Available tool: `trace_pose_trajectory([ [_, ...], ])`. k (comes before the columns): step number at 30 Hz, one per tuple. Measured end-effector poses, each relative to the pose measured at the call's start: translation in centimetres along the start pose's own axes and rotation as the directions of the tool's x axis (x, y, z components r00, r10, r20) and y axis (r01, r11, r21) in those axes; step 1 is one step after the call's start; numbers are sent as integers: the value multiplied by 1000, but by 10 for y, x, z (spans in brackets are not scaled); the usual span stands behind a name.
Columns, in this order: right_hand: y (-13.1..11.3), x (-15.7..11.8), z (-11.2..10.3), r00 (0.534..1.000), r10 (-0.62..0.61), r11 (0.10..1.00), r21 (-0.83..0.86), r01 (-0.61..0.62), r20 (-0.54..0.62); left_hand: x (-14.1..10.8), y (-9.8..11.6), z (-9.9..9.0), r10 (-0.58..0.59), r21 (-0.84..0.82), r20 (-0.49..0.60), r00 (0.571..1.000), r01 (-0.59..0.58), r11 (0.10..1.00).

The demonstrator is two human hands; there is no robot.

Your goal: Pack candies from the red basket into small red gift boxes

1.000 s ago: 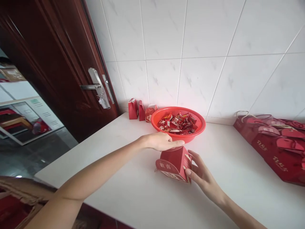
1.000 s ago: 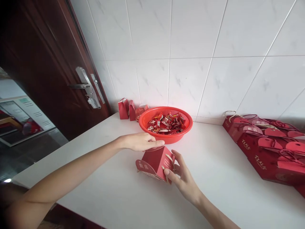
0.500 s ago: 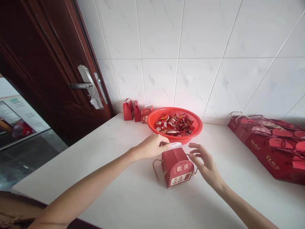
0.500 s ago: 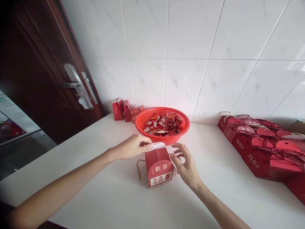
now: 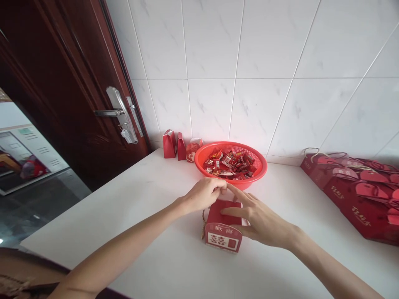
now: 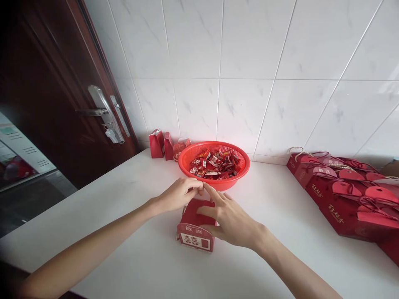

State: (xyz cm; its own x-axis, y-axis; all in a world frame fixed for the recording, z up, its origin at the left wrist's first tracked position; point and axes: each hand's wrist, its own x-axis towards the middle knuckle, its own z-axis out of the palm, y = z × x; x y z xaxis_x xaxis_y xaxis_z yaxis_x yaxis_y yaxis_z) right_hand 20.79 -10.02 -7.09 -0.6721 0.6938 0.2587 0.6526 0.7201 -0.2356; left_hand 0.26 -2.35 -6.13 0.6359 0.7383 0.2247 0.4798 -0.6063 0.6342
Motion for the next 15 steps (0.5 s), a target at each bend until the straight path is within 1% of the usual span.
trace_pose_trajectory([
  [3, -2, 0, 3, 999, 6, 998, -67, -8, -36, -2, 5, 0, 17, 2, 26, 1000, -17, 1000],
  [5, -3, -4, 3, 995, 27, 995, -90, -35, -97, -6, 13, 1, 10, 64, 25, 1000, -11, 998],
  [7, -5, -9, 2, 984, 57, 995, -69, -70, -169, -10, 24, 2, -37, 161, 23, 999, 33, 986],
  [10, -9, -18, -1, 962, 129, 991, -4, -134, -239, -14, 39, 4, -158, 283, 61, 986, 135, 950],
  [12, -11, -25, -3, 952, 177, 984, 19, -178, -249, -14, 45, 5, -224, 353, 93, 970, 178, 918],
  [15, -11, -34, -2, 945, 222, 975, 47, -217, -240, -14, 43, 2, -243, 381, 129, 961, 178, 907],
])
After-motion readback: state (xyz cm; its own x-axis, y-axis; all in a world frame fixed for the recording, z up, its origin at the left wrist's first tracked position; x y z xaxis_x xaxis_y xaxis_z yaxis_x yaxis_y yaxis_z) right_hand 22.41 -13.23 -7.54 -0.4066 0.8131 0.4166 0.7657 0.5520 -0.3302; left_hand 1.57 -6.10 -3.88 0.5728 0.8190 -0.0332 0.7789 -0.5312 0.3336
